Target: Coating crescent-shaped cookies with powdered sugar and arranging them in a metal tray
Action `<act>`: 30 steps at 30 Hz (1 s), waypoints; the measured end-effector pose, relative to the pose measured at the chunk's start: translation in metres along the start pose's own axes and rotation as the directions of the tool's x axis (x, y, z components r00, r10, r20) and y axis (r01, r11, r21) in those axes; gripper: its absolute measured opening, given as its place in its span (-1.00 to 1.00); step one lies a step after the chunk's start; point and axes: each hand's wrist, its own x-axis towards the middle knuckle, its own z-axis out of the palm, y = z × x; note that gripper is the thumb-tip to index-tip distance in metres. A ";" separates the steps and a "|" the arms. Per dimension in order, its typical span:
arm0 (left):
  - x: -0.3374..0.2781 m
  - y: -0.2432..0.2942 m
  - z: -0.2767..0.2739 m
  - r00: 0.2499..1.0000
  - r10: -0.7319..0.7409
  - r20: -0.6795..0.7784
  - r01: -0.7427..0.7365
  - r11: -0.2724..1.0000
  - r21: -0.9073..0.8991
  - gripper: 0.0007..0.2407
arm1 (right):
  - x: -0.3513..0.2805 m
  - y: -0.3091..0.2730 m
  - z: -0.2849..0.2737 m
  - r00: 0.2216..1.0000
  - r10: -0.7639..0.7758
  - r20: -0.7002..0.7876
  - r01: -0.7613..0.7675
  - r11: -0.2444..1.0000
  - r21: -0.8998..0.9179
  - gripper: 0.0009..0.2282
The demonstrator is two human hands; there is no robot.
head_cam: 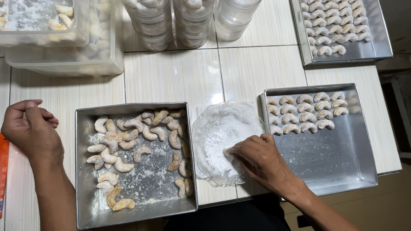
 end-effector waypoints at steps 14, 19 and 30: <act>-0.002 0.006 0.001 1.000 -0.010 -0.003 0.010 1.000 0.005 -0.89 | -0.008 0.022 0.009 0.994 0.065 -0.091 -0.085 0.970 -0.226 -0.84; -0.001 0.004 0.000 1.000 0.000 0.004 0.000 1.000 0.001 -0.89 | -0.005 0.025 0.005 0.997 0.049 -0.063 -0.062 0.973 -0.224 -0.69; 0.000 0.001 0.001 1.000 -0.013 -0.008 0.013 1.000 -0.004 -0.89 | -0.006 0.030 0.016 0.994 0.110 -0.017 -0.110 0.952 -0.284 -0.80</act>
